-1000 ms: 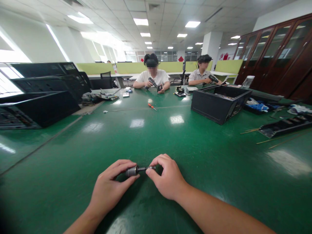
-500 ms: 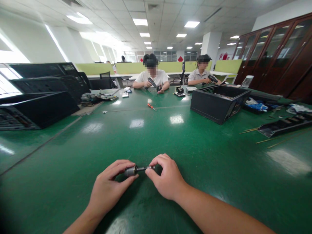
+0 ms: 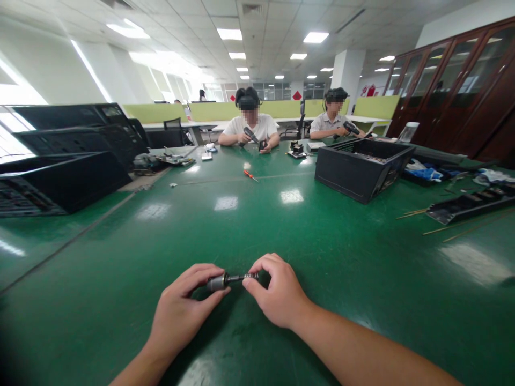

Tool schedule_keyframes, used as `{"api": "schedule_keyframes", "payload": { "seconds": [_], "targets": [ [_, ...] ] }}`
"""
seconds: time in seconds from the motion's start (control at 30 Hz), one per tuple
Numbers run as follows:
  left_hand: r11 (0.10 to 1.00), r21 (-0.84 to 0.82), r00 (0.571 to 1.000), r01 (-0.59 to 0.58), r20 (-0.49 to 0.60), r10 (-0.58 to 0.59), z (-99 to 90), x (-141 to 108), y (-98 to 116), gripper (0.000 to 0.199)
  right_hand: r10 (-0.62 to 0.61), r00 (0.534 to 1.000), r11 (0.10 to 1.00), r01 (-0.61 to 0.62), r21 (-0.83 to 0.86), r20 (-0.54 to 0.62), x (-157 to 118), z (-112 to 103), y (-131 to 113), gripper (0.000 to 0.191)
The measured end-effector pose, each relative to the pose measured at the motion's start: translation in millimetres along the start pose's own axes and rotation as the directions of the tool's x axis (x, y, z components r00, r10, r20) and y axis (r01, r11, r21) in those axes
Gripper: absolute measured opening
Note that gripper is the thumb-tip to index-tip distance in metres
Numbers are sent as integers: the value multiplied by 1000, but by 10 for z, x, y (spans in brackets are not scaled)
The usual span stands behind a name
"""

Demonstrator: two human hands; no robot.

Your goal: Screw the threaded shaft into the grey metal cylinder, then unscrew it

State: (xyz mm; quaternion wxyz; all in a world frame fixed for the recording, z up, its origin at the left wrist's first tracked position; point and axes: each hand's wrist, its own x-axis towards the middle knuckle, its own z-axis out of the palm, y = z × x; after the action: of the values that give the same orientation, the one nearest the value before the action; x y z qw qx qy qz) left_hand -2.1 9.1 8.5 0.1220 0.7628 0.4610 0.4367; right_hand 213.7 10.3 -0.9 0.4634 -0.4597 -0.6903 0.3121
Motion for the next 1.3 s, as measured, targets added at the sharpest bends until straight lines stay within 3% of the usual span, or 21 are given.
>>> {"api": "schedule_keyframes", "payload": {
  "seconds": [0.53,0.83,1.3],
  "targets": [
    [999,-34,1000,30,6,-30,31,27,-45,17,-13,1000,1000,13,-15,-6,15,2,-26,4],
    [999,-19,999,-33,-15,32,12,43,-15,13,-18,1000,1000,18,-12,1,21,-3,-40,5],
    [999,-49,1000,10,-11,-11,46,47,-75,15,-31,999,1000,31,-4,-24,9,-2,15,5]
  ]
}}
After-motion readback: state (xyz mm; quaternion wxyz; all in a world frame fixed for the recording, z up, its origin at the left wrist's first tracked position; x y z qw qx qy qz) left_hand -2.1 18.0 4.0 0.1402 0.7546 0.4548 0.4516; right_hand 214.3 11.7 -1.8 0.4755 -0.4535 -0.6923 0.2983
